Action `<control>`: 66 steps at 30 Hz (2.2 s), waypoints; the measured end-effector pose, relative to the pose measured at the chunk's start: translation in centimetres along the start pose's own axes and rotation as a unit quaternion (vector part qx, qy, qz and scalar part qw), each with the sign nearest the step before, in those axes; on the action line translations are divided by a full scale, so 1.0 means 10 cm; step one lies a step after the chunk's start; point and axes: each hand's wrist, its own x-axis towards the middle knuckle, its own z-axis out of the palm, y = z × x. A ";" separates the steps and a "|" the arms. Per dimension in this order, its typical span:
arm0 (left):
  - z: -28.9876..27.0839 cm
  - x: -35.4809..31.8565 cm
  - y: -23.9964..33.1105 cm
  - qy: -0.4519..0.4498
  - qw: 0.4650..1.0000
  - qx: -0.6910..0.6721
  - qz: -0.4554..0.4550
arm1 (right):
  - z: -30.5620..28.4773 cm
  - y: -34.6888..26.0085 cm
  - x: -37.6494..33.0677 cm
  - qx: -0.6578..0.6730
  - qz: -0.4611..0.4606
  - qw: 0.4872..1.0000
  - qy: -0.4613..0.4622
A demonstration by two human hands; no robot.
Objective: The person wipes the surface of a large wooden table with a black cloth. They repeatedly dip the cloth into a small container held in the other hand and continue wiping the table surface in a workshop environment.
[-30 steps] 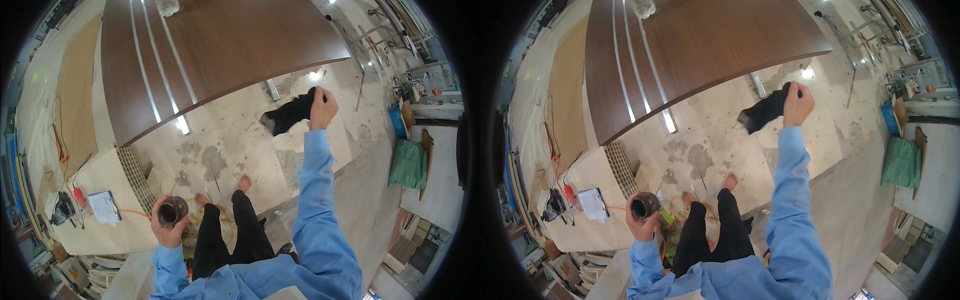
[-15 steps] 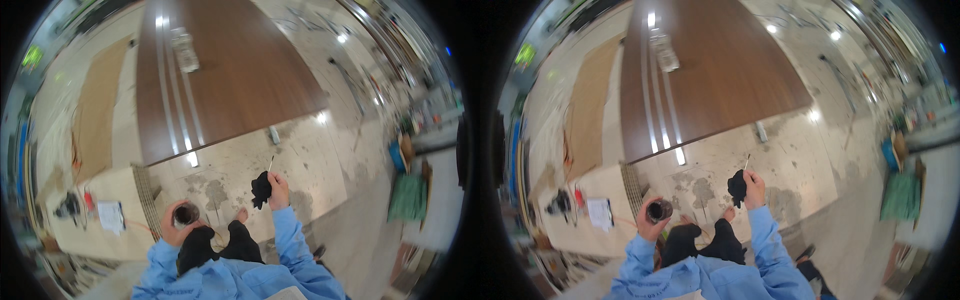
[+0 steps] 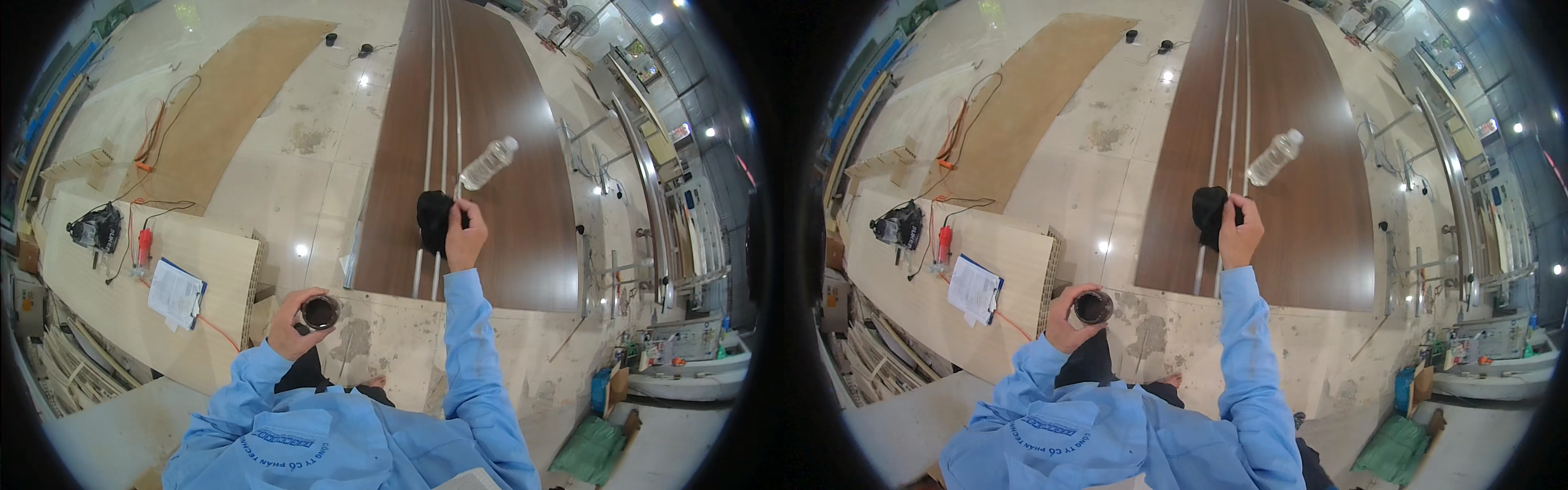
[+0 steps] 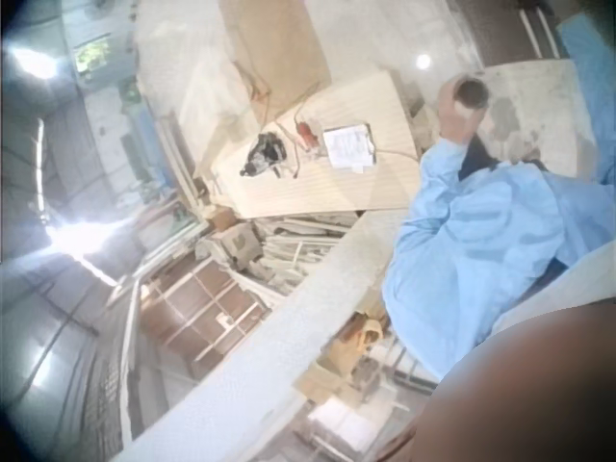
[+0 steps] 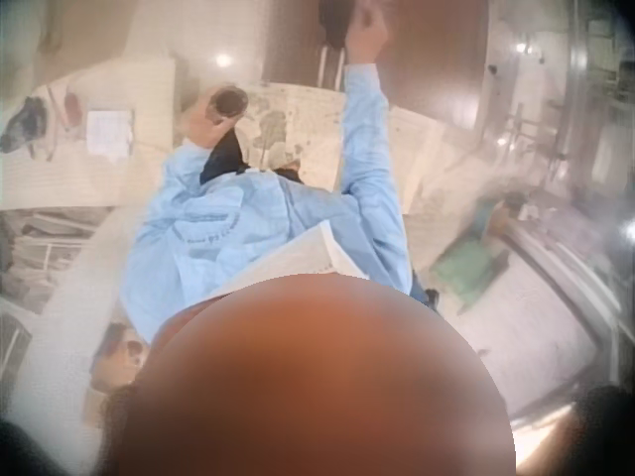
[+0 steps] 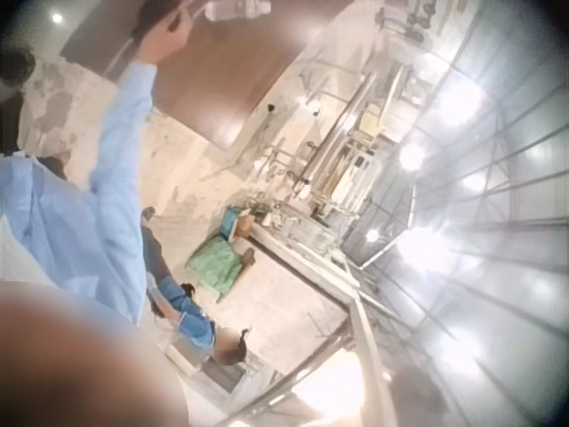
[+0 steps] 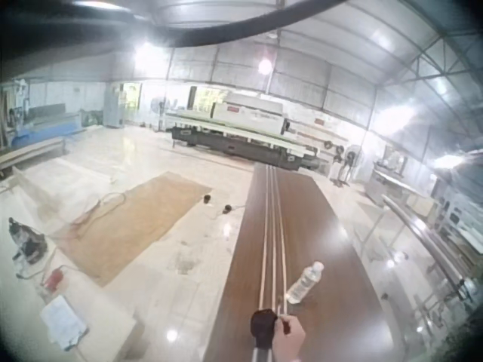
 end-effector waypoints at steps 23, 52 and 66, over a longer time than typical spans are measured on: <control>-1.23 3.18 -0.91 -0.129 0.991 -0.046 -0.009 | 0.77 0.68 -0.11 -0.090 0.152 0.981 0.086; -0.72 6.33 -1.30 -0.653 0.730 -0.172 0.107 | 3.46 -2.31 0.76 -0.232 0.356 0.806 0.413; -0.89 6.26 -1.26 -0.730 0.619 -0.169 0.235 | 3.89 -3.04 1.71 -0.511 0.382 0.756 0.143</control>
